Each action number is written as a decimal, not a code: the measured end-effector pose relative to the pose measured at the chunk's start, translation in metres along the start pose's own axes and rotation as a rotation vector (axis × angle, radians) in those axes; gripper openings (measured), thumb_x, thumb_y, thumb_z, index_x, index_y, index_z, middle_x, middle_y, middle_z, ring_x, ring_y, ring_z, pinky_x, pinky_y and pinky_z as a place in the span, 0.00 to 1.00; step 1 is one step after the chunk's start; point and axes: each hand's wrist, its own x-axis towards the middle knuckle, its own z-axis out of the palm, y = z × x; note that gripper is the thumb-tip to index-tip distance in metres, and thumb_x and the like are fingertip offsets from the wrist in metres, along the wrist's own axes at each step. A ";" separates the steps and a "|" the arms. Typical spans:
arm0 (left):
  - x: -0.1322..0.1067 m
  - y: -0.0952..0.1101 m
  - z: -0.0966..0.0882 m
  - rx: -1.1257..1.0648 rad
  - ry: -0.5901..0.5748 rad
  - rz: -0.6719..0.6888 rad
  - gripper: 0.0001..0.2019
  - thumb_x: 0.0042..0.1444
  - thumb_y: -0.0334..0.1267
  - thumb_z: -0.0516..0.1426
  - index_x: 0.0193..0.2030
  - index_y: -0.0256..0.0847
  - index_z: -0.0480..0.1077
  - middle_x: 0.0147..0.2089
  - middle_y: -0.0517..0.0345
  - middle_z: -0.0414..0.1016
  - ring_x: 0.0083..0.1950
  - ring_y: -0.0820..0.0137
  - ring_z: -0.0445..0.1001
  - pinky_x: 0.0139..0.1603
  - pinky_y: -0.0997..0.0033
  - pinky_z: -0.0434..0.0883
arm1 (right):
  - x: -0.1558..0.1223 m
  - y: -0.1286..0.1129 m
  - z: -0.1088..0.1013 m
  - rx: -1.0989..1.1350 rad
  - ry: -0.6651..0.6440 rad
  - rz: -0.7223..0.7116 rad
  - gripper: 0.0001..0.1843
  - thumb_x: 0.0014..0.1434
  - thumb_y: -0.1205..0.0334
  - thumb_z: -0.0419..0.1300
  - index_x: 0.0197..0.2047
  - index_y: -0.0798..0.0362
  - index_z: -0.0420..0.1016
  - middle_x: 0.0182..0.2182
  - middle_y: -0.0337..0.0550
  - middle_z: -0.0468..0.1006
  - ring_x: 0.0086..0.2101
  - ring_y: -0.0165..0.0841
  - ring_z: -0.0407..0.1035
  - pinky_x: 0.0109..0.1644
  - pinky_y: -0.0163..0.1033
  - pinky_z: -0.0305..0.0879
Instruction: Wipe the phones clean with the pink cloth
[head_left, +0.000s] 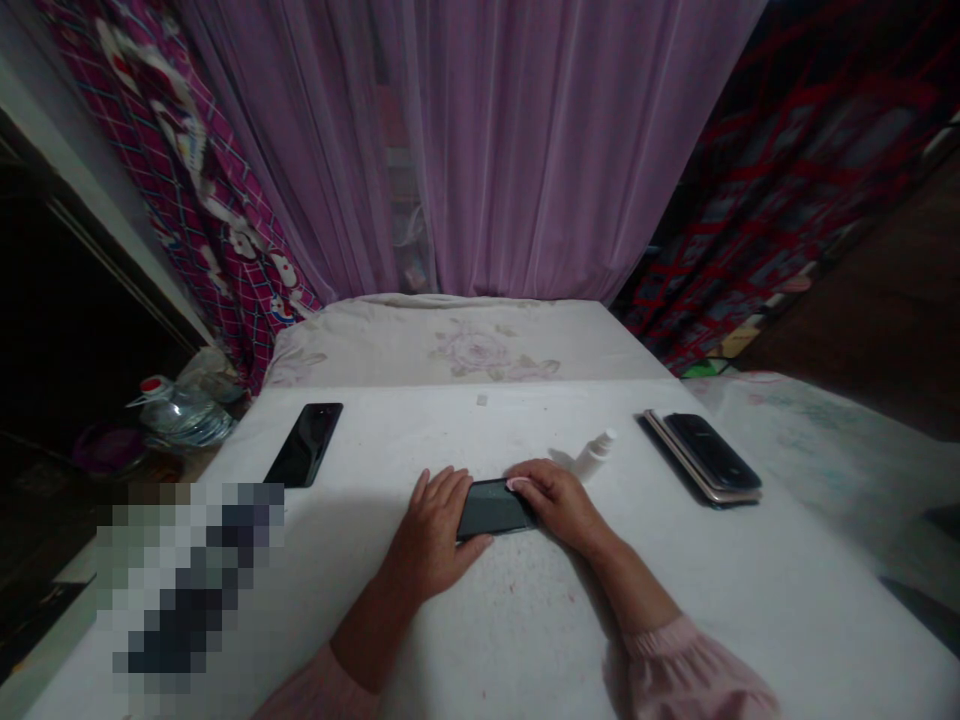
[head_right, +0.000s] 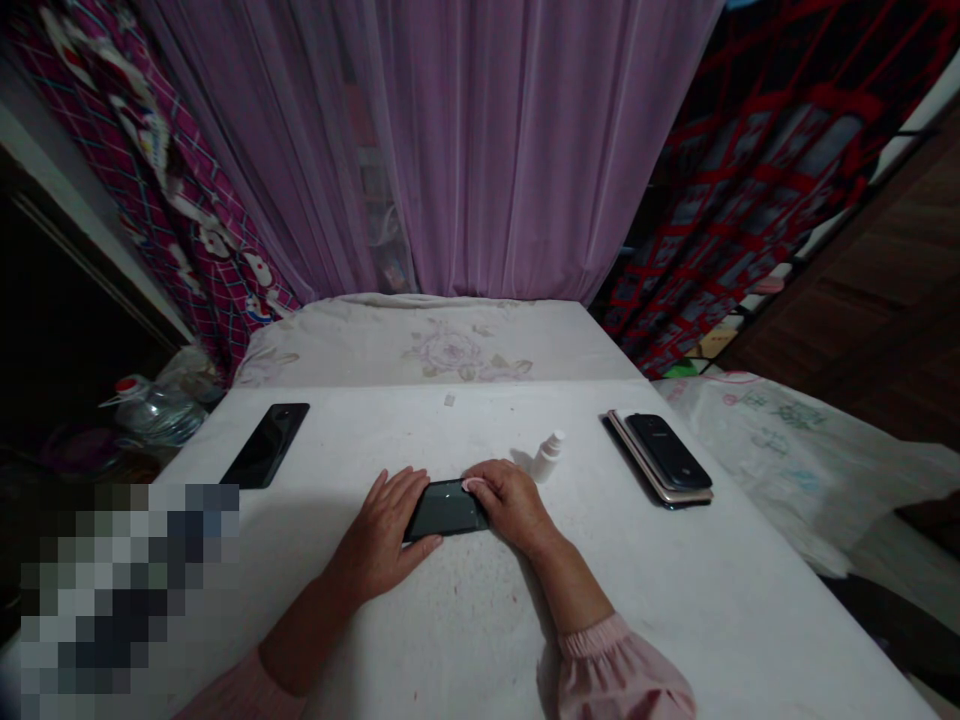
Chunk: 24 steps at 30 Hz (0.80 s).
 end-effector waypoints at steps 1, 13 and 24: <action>0.000 0.000 0.000 -0.002 0.002 0.000 0.31 0.58 0.47 0.59 0.65 0.37 0.59 0.63 0.40 0.67 0.67 0.50 0.63 0.68 0.39 0.55 | 0.000 0.000 0.000 0.002 0.000 -0.002 0.11 0.63 0.57 0.56 0.37 0.50 0.79 0.35 0.44 0.82 0.37 0.38 0.74 0.44 0.44 0.68; 0.001 0.001 0.002 0.001 0.021 -0.047 0.30 0.59 0.48 0.58 0.65 0.38 0.59 0.63 0.39 0.68 0.66 0.49 0.63 0.67 0.38 0.56 | -0.004 0.003 -0.023 0.129 -0.255 -0.079 0.10 0.60 0.53 0.62 0.33 0.48 0.81 0.54 0.48 0.75 0.51 0.41 0.71 0.57 0.51 0.65; 0.001 0.000 0.002 0.000 0.015 -0.051 0.30 0.59 0.47 0.58 0.65 0.37 0.59 0.64 0.39 0.67 0.66 0.50 0.63 0.67 0.38 0.55 | -0.005 0.005 -0.019 0.097 -0.242 -0.096 0.13 0.61 0.50 0.60 0.35 0.47 0.82 0.54 0.47 0.75 0.52 0.41 0.70 0.58 0.50 0.65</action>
